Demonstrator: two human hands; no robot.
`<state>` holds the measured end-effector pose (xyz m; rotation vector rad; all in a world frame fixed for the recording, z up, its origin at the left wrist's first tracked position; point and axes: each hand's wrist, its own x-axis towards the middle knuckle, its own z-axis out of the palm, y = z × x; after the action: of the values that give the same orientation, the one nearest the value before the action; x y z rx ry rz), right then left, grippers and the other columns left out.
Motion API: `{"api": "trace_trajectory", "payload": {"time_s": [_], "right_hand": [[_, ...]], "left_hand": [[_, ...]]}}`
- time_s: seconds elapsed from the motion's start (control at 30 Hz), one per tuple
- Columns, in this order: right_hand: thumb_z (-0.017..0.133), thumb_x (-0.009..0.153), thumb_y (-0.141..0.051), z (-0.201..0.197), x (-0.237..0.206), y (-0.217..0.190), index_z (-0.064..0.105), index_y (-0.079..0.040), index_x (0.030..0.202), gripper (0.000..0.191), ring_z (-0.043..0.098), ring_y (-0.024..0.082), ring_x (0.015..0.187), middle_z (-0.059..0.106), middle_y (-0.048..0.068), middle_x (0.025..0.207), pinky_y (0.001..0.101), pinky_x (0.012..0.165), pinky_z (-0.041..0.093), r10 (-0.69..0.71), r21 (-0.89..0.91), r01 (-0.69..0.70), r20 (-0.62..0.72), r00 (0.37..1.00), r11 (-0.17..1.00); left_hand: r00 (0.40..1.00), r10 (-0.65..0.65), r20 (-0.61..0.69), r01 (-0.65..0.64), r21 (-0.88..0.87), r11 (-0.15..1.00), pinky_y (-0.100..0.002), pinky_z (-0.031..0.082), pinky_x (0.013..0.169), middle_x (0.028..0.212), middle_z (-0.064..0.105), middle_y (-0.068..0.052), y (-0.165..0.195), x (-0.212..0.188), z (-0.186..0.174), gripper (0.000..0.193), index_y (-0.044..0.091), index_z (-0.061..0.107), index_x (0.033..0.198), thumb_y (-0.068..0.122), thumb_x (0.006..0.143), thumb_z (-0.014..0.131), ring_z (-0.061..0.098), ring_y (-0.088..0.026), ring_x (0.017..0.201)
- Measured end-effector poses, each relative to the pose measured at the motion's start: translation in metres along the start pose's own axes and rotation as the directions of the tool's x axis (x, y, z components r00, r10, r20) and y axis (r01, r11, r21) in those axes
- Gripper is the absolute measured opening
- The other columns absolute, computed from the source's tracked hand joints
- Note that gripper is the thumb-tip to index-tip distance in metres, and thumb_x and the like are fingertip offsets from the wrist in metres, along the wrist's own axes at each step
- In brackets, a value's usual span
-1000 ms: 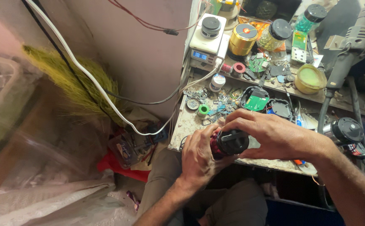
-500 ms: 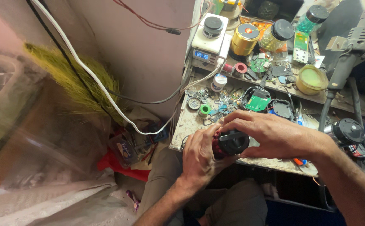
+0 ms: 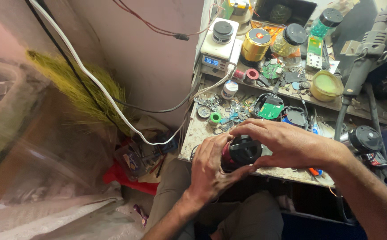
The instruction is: The person uses tweezers to place a small component onto a red cylindrical device, then secures a black circular cover over it. They use a small screwdriver to tighten a screw on the cover, completing the assembly.
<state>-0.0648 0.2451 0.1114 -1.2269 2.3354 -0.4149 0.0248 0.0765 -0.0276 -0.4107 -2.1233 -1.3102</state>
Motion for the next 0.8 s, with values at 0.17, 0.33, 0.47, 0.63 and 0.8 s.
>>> {"api": "trace_trajectory", "payload": {"time_s": [0.17,0.33,0.47,0.63,0.8], "right_hand": [[0.086,0.072,-0.024,0.002,-0.003,0.001,0.046,-0.012,0.145,0.084,0.059,0.029,0.125,0.059,0.010,0.136,0.0394,0.101,0.050,0.005,0.022,-0.004,-0.027,1.000,1.000],[0.085,0.072,-0.017,0.005,-0.007,0.003,0.041,-0.014,0.151,0.091,0.055,0.030,0.128,0.055,0.011,0.142,0.0406,0.103,0.048,0.014,0.044,-0.013,-0.025,1.000,0.999],[0.088,0.071,-0.020,0.000,-0.028,0.017,0.052,-0.013,0.145,0.083,0.061,0.027,0.110,0.059,0.012,0.125,0.0350,0.090,0.052,-0.005,0.101,0.029,-0.230,0.973,0.994],[0.080,0.083,-0.020,0.026,-0.044,0.042,0.074,-0.012,0.118,0.037,0.059,0.012,0.067,0.065,0.003,0.076,0.0276,0.061,0.049,0.333,0.221,-0.264,-0.382,0.862,0.939],[0.072,0.093,-0.018,0.070,-0.041,0.055,0.077,-0.008,0.121,0.030,0.052,0.007,0.076,0.063,-0.001,0.081,0.0257,0.065,0.045,0.438,0.640,-0.182,-0.268,0.858,0.747]], "left_hand": [[1.000,-0.017,-0.004,0.017,-0.013,1.000,-0.043,0.052,0.098,0.123,0.069,-0.011,0.003,0.002,-0.002,0.074,0.004,0.059,0.129,0.039,0.074,0.094,0.067,-0.030,0.114],[1.000,-0.021,0.009,0.021,-0.017,1.000,-0.042,0.051,0.097,0.121,0.071,-0.010,0.004,0.005,-0.006,0.069,0.005,0.062,0.127,0.037,0.074,0.093,0.068,-0.029,0.113],[1.000,0.019,-0.016,-0.019,0.004,1.000,-0.044,0.050,0.097,0.122,0.071,-0.011,0.004,0.006,-0.006,0.069,0.005,0.062,0.127,0.035,0.073,0.092,0.067,-0.031,0.113],[1.000,0.002,-0.027,-0.002,0.019,1.000,-0.044,0.050,0.097,0.118,0.070,-0.011,0.002,0.005,0.000,0.068,0.006,0.062,0.125,0.036,0.072,0.094,0.068,-0.031,0.110],[1.000,0.018,-0.015,-0.018,0.016,1.000,-0.045,0.051,0.098,0.119,0.070,-0.013,-0.001,0.002,0.003,0.071,0.005,0.060,0.127,0.035,0.072,0.093,0.068,-0.032,0.110]]}}
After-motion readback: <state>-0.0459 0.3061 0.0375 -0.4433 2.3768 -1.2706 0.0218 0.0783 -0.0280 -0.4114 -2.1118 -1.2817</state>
